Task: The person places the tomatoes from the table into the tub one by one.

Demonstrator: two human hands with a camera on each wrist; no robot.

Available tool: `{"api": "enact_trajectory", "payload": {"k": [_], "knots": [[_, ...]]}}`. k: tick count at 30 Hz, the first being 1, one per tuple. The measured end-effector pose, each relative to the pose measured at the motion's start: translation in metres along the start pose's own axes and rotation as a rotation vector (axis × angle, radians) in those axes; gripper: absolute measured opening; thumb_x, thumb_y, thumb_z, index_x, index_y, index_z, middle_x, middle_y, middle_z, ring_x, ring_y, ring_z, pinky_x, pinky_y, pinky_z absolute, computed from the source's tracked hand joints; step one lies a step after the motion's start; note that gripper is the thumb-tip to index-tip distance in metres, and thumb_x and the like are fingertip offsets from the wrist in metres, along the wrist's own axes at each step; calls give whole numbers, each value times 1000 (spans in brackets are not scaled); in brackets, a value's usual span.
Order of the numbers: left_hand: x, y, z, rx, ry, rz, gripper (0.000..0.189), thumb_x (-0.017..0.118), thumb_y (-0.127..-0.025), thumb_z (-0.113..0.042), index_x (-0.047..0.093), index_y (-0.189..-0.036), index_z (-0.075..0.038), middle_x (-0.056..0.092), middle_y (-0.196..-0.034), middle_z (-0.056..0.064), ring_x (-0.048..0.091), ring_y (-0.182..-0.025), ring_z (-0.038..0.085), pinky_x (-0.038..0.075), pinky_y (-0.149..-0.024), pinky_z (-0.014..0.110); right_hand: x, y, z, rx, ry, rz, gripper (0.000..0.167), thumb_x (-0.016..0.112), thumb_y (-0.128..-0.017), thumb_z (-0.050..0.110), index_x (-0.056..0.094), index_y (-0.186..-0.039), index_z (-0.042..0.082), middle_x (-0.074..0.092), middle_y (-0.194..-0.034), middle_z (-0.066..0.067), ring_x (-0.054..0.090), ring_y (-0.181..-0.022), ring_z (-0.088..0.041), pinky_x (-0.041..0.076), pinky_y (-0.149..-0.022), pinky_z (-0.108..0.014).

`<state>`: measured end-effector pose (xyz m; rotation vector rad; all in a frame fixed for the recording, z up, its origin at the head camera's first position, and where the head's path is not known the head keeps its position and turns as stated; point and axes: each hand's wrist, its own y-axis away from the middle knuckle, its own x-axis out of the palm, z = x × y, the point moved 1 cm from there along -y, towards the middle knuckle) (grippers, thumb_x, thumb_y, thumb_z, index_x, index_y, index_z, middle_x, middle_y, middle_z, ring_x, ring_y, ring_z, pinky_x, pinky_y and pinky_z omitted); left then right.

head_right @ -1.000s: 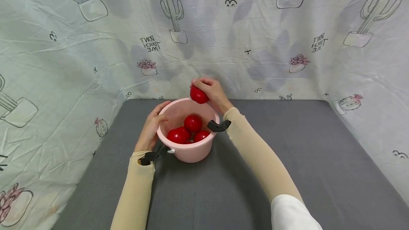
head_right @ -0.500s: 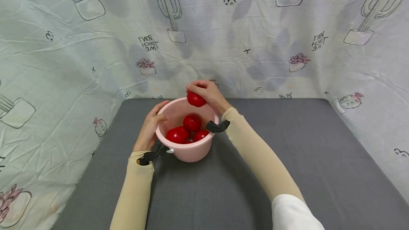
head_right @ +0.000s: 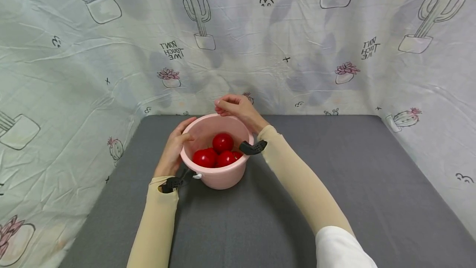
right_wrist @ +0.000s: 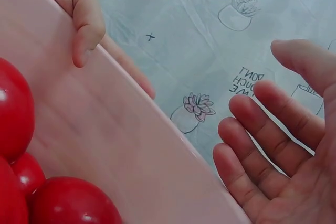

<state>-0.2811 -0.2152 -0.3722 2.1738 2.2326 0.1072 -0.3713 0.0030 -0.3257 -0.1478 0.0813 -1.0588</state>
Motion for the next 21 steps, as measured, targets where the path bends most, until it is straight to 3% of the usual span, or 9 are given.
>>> {"api": "enact_trajectory", "payload": {"k": [3, 8, 12, 14, 17, 19, 21], "knots": [[1, 1, 2, -5, 1, -1, 62, 46, -91, -4, 46, -151, -18, 46, -153, 4, 45, -135, 28, 41, -114, 49, -3, 2, 0, 18, -9, 20, 23, 64, -99, 23, 71, -107, 3, 74, -97, -8, 70, -98, -28, 59, -90, -30], [-2, -1, 4, -10, 12, 27, 58, 46, -96, -9, 43, -153, -19, 45, -154, 4, 45, -135, 27, 41, -115, 47, -9, 0, -1, 66, -169, 93, 20, 56, -102, 21, 69, -107, 6, 73, -98, -6, 69, -95, -21, 58, -90, -31], [-18, -8, -5, -45, 53, 55, 56, 46, -102, -18, 34, -157, -17, 42, -157, 9, 44, -140, 27, 36, -118, 45, -18, -3, 2, 87, -320, 139, 24, 53, -104, 22, 65, -111, 3, 72, -99, -5, 69, -96, -20, 57, -90, -34], [-31, -16, -19, -38, 67, 25, 55, 44, -104, -19, 32, -158, -13, 41, -157, 13, 44, -141, 27, 34, -120, 43, -26, -5, 8, 83, -352, 169, 26, 54, -103, 26, 65, -113, 4, 71, -102, -5, 68, -98, -21, 56, -93, -35], [-40, -31, -55, 45, 62, -59, 47, 40, -107, -22, 39, -152, -8, 46, -154, 17, 50, -139, 25, 36, -119, 40, -46, -5, 22, 63, -358, 174, 33, 58, -101, 33, 65, -117, 4, 72, -108, -7, 68, -103, -22, 54, -97, -36], [-31, -42, -85, 107, 58, -98, 43, 40, -107, -24, 45, -148, -9, 51, -150, 18, 55, -134, 28, 42, -115, 39, -61, -6, 31, 54, -318, 131, 40, 57, -101, 39, 66, -119, 5, 71, -113, -9, 67, -107, -24, 53, -98, -36], [-11, -53, -114, 164, -8, -109, 41, 41, -107, -26, 48, -144, -10, 56, -145, 18, 59, -129, 29, 47, -110, 39, -75, -7, 38, 67, -242, 66, 48, 54, -102, 47, 64, -124, 6, 69, -120, -10, 65, -113, -26, 52, -101, -37]]}}
